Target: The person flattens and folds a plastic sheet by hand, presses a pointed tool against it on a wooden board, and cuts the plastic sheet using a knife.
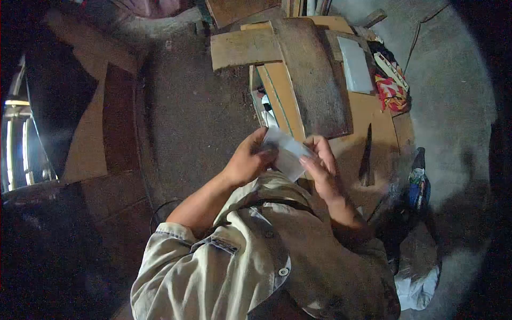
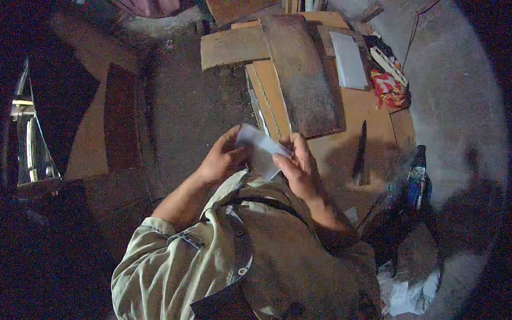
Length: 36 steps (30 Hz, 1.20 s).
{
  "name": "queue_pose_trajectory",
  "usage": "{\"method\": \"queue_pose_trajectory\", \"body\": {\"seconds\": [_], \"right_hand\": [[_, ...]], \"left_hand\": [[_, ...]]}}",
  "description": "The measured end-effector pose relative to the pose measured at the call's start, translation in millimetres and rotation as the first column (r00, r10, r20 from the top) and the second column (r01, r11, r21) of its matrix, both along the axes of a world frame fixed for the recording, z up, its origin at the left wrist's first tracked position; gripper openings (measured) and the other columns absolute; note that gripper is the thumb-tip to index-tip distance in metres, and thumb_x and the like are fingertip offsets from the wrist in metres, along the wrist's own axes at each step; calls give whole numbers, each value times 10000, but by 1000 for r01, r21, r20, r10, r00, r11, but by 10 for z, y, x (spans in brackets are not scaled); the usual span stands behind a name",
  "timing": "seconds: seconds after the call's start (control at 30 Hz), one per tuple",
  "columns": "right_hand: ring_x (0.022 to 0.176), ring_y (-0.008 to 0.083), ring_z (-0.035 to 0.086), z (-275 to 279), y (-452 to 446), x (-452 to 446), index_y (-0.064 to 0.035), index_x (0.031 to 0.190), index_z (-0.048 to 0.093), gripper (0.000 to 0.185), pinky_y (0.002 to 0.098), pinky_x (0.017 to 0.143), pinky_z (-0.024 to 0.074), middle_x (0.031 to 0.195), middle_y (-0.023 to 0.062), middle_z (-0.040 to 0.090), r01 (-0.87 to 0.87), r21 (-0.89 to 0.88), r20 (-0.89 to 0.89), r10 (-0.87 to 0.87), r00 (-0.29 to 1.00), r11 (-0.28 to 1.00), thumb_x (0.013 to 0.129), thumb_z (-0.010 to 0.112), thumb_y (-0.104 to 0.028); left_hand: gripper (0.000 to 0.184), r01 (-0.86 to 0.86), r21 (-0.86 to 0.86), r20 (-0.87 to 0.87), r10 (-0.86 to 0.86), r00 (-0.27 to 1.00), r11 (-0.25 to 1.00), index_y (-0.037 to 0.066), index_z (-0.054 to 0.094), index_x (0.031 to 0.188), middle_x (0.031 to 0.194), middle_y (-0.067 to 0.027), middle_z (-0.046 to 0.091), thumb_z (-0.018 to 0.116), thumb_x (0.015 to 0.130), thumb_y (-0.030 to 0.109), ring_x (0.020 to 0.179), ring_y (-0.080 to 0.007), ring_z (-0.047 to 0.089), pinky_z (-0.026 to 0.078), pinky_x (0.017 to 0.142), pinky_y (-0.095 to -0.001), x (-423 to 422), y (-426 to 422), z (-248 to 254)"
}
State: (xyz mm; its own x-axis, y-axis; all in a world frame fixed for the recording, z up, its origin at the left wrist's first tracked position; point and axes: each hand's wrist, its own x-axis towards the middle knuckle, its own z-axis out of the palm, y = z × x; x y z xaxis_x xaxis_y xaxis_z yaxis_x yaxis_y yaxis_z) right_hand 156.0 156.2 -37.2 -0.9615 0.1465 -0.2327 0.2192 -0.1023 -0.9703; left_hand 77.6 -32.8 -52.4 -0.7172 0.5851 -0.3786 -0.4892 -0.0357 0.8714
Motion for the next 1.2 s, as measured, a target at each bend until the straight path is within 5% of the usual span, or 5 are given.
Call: {"method": "queue_pose_trajectory", "body": {"seconds": [0.07, 0.3, 0.37, 0.5, 1.2], "right_hand": [[883, 140, 546, 43, 93, -37, -40, 1118, 495, 352, 282, 770, 435, 972, 84, 586, -182, 362, -42, 211, 977, 914, 845, 630, -215], [768, 192, 602, -83, -30, -70, 6, 1001, 553, 201, 332, 713, 472, 824, 127, 627, -135, 353, -135, 193, 972, 926, 865, 602, -132], [751, 206, 577, -13, -36, -54, -2, 1017, 553, 195, 330, 709, 463, 827, 112, 613, -50, 426, -107, 105, 989, 903, 883, 589, -140], [868, 199, 567, -201, -151, -55, -9, 1096, 526, 238, 331, 786, 457, 944, 96, 600, 52, 125, -136, -35, 990, 991, 915, 552, -162], [1029, 168, 517, -130, -184, -28, -5, 1214, 467, 359, 323, 924, 400, 1113, 83, 556, -136, -70, -39, 134, 990, 988, 858, 425, -27]], "left_hand": [[279, 100, 0, -41, -99, 994, 995, -6, 509, 1095, 838, -36, 573, 556, 820, 2, 746, -121, 540, 460, 653, -282, -25, -3, -23], [230, 268, -194, -456, -328, 827, 944, -22, 495, 1062, 865, -63, 576, 556, 845, 24, 775, -143, 538, 449, 673, -302, -58, 8, -44], [193, 34, -67, -115, -42, 992, 997, -14, 505, 1074, 905, -50, 574, 545, 902, 63, 802, -126, 523, 440, 688, -287, -12, 53, 125], [130, -184, 56, -118, 190, 975, 981, -2, 504, 1035, 914, -19, 546, 510, 951, 97, 836, -78, 468, 414, 705, -248, 145, 237, -34], [407, -45, 401, 333, -100, 937, 915, 21, 467, 1335, 1157, -70, 587, 527, 951, 144, 1038, -166, 572, 448, 937, -310, 161, 280, -1]]}}
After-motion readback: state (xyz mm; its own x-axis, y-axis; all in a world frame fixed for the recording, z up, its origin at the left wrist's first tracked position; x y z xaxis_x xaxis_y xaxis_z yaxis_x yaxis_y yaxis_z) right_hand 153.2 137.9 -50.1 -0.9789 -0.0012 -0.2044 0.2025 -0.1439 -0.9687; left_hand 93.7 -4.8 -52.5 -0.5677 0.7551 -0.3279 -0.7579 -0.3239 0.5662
